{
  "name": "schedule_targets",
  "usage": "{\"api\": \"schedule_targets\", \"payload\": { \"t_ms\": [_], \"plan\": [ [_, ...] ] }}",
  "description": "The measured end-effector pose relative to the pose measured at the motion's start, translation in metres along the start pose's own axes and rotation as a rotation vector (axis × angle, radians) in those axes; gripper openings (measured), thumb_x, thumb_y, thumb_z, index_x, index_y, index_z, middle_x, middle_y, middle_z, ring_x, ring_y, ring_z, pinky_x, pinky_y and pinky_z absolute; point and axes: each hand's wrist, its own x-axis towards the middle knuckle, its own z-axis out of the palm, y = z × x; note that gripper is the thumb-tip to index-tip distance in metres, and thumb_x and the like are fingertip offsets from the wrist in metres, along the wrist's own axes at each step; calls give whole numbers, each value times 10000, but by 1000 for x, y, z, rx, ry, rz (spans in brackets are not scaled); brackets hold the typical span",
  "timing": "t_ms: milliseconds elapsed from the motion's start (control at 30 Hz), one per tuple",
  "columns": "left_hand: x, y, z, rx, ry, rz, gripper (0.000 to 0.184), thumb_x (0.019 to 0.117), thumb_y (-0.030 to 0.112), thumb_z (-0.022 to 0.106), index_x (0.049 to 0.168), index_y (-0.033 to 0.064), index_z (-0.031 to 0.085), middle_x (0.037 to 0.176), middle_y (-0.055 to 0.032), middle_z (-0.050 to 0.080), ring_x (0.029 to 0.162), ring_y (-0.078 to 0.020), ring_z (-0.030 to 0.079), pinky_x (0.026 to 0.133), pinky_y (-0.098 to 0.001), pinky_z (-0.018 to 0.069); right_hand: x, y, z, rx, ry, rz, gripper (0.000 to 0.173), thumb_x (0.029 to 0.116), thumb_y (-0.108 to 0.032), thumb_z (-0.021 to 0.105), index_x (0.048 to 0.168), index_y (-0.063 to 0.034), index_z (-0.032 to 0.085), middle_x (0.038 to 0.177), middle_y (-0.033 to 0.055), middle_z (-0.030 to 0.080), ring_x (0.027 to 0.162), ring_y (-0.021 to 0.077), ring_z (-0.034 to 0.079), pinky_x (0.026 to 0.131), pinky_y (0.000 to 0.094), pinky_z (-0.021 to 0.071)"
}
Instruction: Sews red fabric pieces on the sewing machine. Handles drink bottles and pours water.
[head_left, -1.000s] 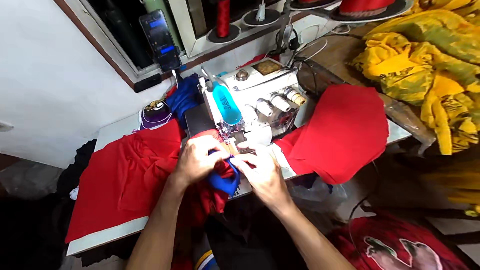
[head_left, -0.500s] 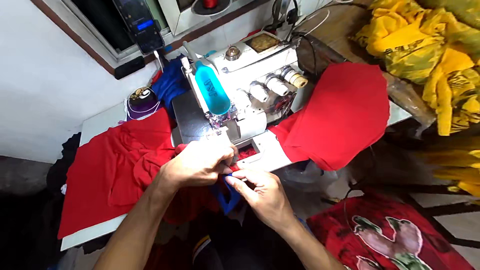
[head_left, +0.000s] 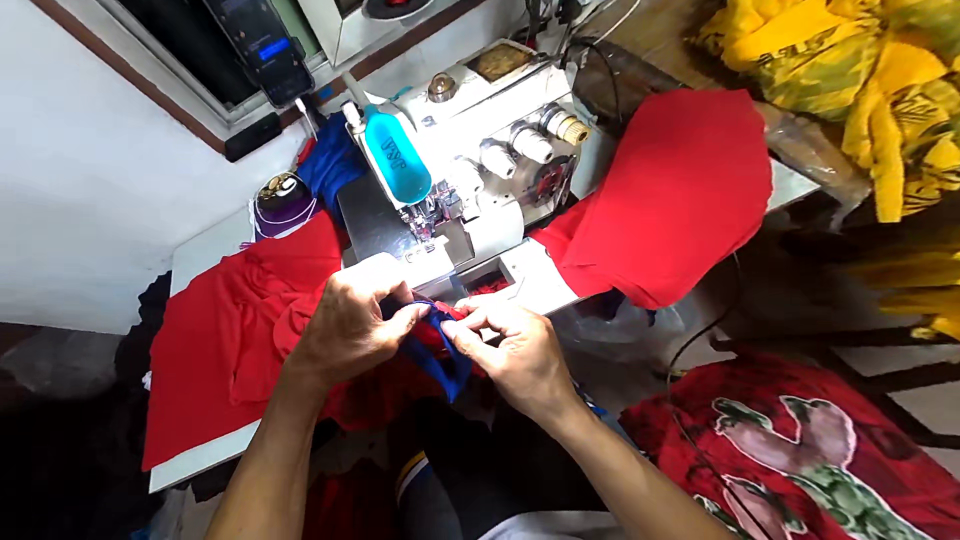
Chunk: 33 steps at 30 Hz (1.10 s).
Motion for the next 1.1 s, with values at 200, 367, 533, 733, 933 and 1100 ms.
{"api": "schedule_targets", "payload": {
  "t_ms": [200, 367, 533, 733, 933, 1100],
  "plan": [
    [-1, 11, -6, 90, 157, -71, 129, 784, 221, 759, 723, 172, 656, 929, 27, 687, 973, -88, 652, 816, -254, 547, 6, -9, 1, 69, 48, 88, 43, 850, -200, 772, 832, -167, 750, 852, -90, 737, 702, -7, 674, 615, 178, 582],
    [26, -2, 7, 179, 265, -115, 111, 821, 99, 793, 868, 92, 694, 820, -17, 699, 693, -109, 646, 612, -303, 528, 34, 1, 8, 15, 19, 214, 127, 914, -261, 764, 997, -166, 755, 732, -84, 680, 599, 0, 604, 549, 209, 520],
    [21, -32, 69, 147, 370, -388, 166, 927, 161, 740, 1060, 93, 670, 958, -71, 687, 930, -243, 644, 835, -438, 510, 31, 27, 14, 66, -7, 413, 102, 931, -254, 759, 954, -162, 724, 666, -64, 661, 569, 41, 602, 557, 262, 523],
    [43, -37, 68, 69, 334, -519, 200, 912, 74, 705, 1084, 77, 603, 957, -86, 657, 917, -253, 622, 794, -446, 504, 36, 23, 25, 57, 155, 388, 117, 891, -244, 778, 895, -163, 695, 611, -86, 603, 509, 16, 544, 497, 214, 477],
    [76, -51, 66, 24, 345, -637, 277, 836, 125, 740, 1060, 25, 612, 936, -128, 642, 924, -281, 622, 819, -493, 487, 52, 16, 34, 39, 215, 454, 183, 878, -246, 809, 904, -149, 656, 616, -75, 600, 524, 21, 560, 507, 227, 486],
    [70, -55, 65, 28, 308, -616, 396, 831, 79, 740, 1197, 1, 610, 1070, -187, 665, 1013, -332, 651, 861, -558, 510, 48, 18, 35, 155, 198, 480, 197, 851, -192, 825, 933, -145, 652, 566, -67, 565, 471, 31, 519, 479, 221, 465]
  ]
}}
